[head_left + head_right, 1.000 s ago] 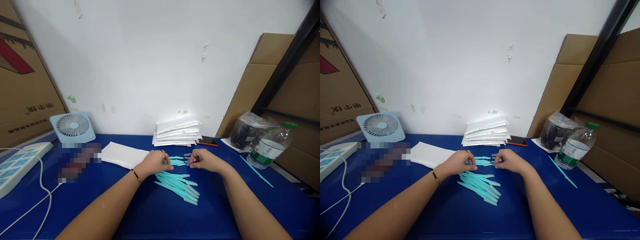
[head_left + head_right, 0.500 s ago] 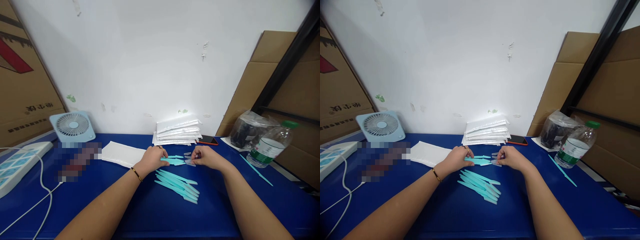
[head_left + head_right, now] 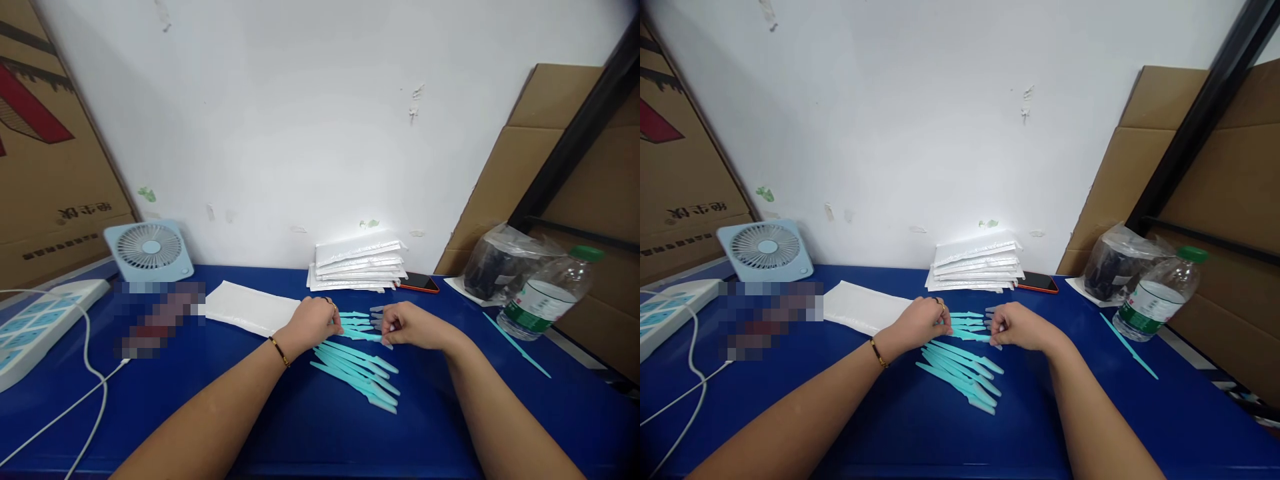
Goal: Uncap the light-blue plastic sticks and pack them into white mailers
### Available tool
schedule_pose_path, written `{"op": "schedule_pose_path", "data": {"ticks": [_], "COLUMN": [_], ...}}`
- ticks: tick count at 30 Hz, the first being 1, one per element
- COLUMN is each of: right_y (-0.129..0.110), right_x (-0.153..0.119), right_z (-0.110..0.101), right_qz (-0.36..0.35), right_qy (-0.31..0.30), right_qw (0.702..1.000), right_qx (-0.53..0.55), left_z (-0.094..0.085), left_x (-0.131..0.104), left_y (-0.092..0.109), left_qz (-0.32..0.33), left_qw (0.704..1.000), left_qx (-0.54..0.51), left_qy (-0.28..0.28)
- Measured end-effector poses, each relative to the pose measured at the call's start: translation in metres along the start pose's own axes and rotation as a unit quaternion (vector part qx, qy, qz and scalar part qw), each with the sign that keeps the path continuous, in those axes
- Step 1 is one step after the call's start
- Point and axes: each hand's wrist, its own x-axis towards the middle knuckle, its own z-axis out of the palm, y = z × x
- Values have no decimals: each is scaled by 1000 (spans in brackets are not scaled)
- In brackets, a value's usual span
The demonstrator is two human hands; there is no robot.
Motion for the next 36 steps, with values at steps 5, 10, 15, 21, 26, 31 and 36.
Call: {"op": "schedule_pose_path", "data": {"ticks": [5, 10, 15, 21, 26, 31, 36], "right_y": [10, -7, -15, -2, -6, -20, -12], "right_x": [-1, -5, -5, -4, -5, -3, -1], "right_z": [-7, -3, 5, -6, -6, 7, 5], "right_qz": [77, 30, -12, 67, 58, -21, 1], "right_qy": [78, 9, -78, 78, 84, -50, 12], "right_qw": [993, 999, 997, 994, 994, 999, 1000], "right_qx": [-36, -11, 3, -25, -33, -6, -18], "left_z": [-7, -4, 1, -11, -12, -3, -6], "left_x": [-2, -7, -4, -1, -6, -6, -1], "left_y": [-2, 9, 9, -3, 3, 12, 1], "left_qz": [-17, 55, 26, -18, 44, 58, 19], "left_qw": [999, 995, 997, 999, 998, 993, 999], "left_qx": [0, -22, -13, 24, -2, 4, 36], "left_qy": [31, -86, -77, 21, -43, -98, -27]}}
